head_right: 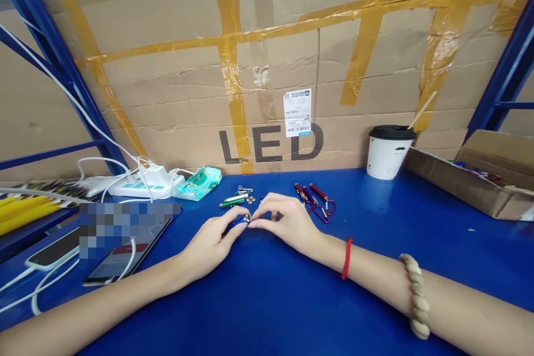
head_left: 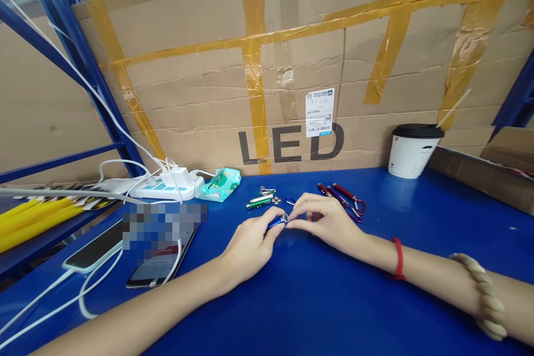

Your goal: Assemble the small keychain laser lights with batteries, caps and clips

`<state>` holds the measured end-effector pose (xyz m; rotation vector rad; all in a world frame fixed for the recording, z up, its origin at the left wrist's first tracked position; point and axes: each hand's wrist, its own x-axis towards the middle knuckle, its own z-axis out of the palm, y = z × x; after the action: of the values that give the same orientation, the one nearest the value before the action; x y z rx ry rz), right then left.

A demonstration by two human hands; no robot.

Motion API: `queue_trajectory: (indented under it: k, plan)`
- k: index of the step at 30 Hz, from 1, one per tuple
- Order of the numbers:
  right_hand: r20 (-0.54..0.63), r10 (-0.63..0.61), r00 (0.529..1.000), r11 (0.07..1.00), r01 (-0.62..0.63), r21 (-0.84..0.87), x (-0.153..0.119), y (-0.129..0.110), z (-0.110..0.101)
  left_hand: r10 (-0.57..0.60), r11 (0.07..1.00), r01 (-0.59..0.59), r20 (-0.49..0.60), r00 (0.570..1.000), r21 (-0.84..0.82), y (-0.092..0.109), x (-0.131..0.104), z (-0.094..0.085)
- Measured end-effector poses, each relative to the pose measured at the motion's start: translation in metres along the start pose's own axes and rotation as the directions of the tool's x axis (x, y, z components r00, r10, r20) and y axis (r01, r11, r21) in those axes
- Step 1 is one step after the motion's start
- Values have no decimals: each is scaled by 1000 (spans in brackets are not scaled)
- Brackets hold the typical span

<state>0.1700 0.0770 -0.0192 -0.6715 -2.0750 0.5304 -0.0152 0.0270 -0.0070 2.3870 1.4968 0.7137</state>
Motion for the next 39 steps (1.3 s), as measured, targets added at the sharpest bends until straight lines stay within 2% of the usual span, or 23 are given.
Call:
queue_trajectory:
  k: [5, 9, 13, 16, 20, 27, 31, 39]
  plan:
    - [-95, -128, 987, 990, 122, -70, -2, 1, -2, 57, 996, -58, -22, 998, -75, -2, 0, 2]
    - [-75, -161, 984, 985, 155, -81, -3, 1, -2, 92, 990, -93, -19, 996, -104, -4, 1, 2]
    - [-44, -139, 989, 988, 136, -77, -3, 2, -2, 132, 984, -127, 35, 991, -123, -5, 2, 3]
    - [5, -82, 997, 996, 82, -41, -3, 2, -2, 133, 987, -123, 95, 987, -107, -5, 1, 2]
    - [64, 87, 994, 996, -85, -34, -4, -1, -1, 136, 991, -132, 149, 979, -37, -3, -2, 1]
    - [185, 354, 917, 926, -372, 68, -4, -5, 2, 179, 979, -190, 132, 975, 74, -3, -3, 2]
    - [232, 392, 890, 894, -428, 132, -3, -3, 2, 190, 976, -200, 107, 976, 87, -5, -2, 3]
    - [283, 344, 895, 888, -408, 211, 1, 5, 0, 153, 988, -155, 78, 985, 18, -3, -3, 2]
